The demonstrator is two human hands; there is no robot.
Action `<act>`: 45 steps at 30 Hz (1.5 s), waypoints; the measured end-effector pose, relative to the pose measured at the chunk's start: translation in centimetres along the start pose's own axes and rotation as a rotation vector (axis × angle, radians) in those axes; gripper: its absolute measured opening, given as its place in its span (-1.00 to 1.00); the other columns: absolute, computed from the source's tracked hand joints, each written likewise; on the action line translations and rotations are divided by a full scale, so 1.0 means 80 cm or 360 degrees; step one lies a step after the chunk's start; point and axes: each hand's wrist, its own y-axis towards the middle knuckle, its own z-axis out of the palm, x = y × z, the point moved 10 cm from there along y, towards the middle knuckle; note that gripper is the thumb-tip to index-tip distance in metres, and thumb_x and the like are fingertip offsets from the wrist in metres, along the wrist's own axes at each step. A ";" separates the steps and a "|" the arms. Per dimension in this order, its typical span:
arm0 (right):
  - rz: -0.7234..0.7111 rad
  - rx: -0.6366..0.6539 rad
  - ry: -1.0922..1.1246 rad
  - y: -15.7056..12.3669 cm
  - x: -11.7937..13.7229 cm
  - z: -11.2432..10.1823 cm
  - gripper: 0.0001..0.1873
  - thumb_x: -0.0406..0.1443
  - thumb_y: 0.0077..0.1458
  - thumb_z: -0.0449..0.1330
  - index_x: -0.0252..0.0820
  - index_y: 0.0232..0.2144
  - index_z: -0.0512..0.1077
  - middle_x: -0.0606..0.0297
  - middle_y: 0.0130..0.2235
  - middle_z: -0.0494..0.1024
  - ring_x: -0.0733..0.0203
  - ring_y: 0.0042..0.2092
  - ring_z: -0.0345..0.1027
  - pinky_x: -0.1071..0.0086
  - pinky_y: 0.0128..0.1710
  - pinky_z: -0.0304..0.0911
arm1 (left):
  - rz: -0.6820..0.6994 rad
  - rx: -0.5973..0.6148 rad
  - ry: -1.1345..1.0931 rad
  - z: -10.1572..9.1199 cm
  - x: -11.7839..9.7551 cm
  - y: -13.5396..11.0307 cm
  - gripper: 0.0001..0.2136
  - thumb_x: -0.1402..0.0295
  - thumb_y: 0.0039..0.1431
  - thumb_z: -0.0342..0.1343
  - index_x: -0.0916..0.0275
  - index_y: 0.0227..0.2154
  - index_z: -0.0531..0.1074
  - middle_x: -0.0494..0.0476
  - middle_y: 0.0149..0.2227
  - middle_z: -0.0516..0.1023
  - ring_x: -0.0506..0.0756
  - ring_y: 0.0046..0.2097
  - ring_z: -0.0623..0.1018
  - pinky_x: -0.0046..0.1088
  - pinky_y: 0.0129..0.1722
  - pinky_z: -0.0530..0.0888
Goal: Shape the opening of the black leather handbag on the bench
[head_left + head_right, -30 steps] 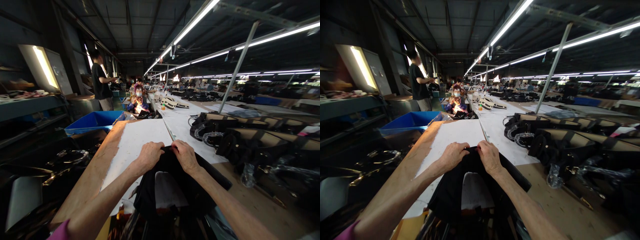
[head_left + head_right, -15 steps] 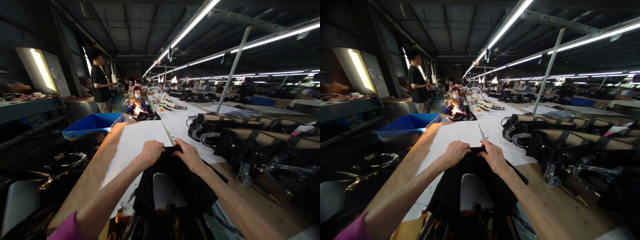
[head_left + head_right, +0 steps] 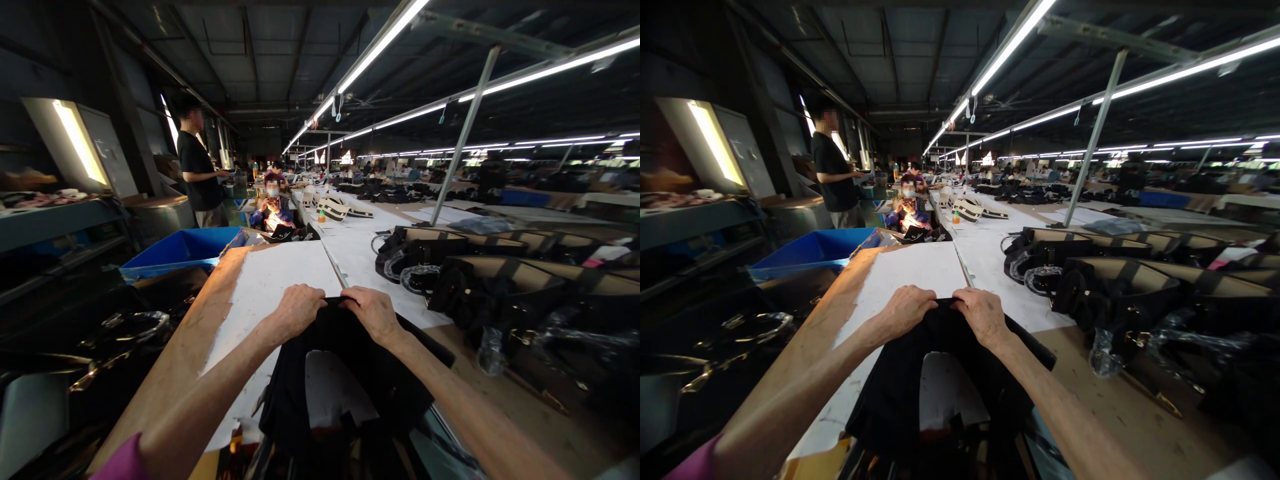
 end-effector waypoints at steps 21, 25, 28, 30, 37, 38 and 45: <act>0.0088 0.0016 -0.0034 0.000 -0.001 -0.004 -0.85 -0.28 0.03 0.05 -0.02 -0.40 0.43 0.41 -0.36 0.52 0.25 -0.30 0.35 0.41 -0.35 0.10 | 0.0026 0.0038 -0.0037 -0.008 -0.027 0.020 -0.74 0.24 0.13 -0.13 0.17 -0.37 0.45 0.14 -0.34 0.53 0.14 -0.23 0.49 -0.40 -0.29 0.37; 0.0051 0.0057 -0.0050 0.004 0.003 0.000 -0.83 -0.31 0.03 0.04 0.00 -0.41 0.43 0.43 -0.39 0.52 0.26 -0.31 0.35 0.42 -0.37 0.08 | 0.0065 0.0020 -0.0092 -0.004 -0.019 0.021 -0.76 0.23 0.11 -0.09 0.16 -0.41 0.47 0.10 -0.39 0.54 0.09 -0.28 0.50 -0.47 -0.32 0.35; -0.0022 0.0062 -0.0064 0.003 0.009 0.001 -0.82 -0.30 0.07 0.02 -0.01 -0.41 0.43 0.42 -0.39 0.52 0.26 -0.31 0.35 0.43 -0.37 0.08 | 0.0129 -0.0022 -0.0136 -0.004 -0.018 0.020 -0.75 0.25 0.12 -0.11 0.16 -0.42 0.47 0.08 -0.40 0.54 0.07 -0.30 0.49 -0.48 -0.32 0.34; -0.0040 0.0055 -0.0082 0.001 0.010 -0.001 -0.81 -0.27 0.09 0.00 -0.01 -0.41 0.43 0.41 -0.39 0.52 0.26 -0.30 0.35 0.43 -0.37 0.08 | 0.0163 -0.0041 -0.0180 -0.006 -0.018 0.019 -0.75 0.27 0.13 -0.11 0.16 -0.41 0.48 0.06 -0.39 0.54 0.05 -0.29 0.48 -0.50 -0.30 0.33; 0.0055 0.0008 -0.0141 -0.004 0.005 -0.006 -0.81 -0.26 0.11 0.00 0.00 -0.37 0.42 0.42 -0.36 0.53 0.27 -0.30 0.37 0.43 -0.36 0.09 | -0.0047 0.0004 -0.0132 -0.007 0.006 -0.003 -0.79 0.30 0.10 -0.08 0.15 -0.35 0.47 0.08 -0.33 0.54 0.08 -0.24 0.48 -0.45 -0.26 0.35; 0.0040 0.0001 -0.0165 -0.004 0.008 -0.005 -0.83 -0.25 0.10 0.02 -0.01 -0.36 0.42 0.41 -0.34 0.53 0.26 -0.29 0.37 0.42 -0.36 0.09 | -0.0095 -0.0009 -0.0100 -0.008 0.011 -0.006 -0.78 0.30 0.10 -0.09 0.15 -0.34 0.46 0.10 -0.33 0.54 0.10 -0.23 0.48 -0.43 -0.26 0.36; -0.0163 -0.0021 -0.0291 0.002 0.036 0.004 -0.88 -0.25 0.08 0.07 -0.05 -0.34 0.40 0.35 -0.34 0.53 0.22 -0.26 0.36 0.38 -0.30 0.07 | -0.0140 -0.0056 -0.0006 -0.003 0.015 -0.011 -0.77 0.30 0.11 -0.11 0.18 -0.38 0.46 0.17 -0.34 0.54 0.15 -0.25 0.50 -0.37 -0.29 0.36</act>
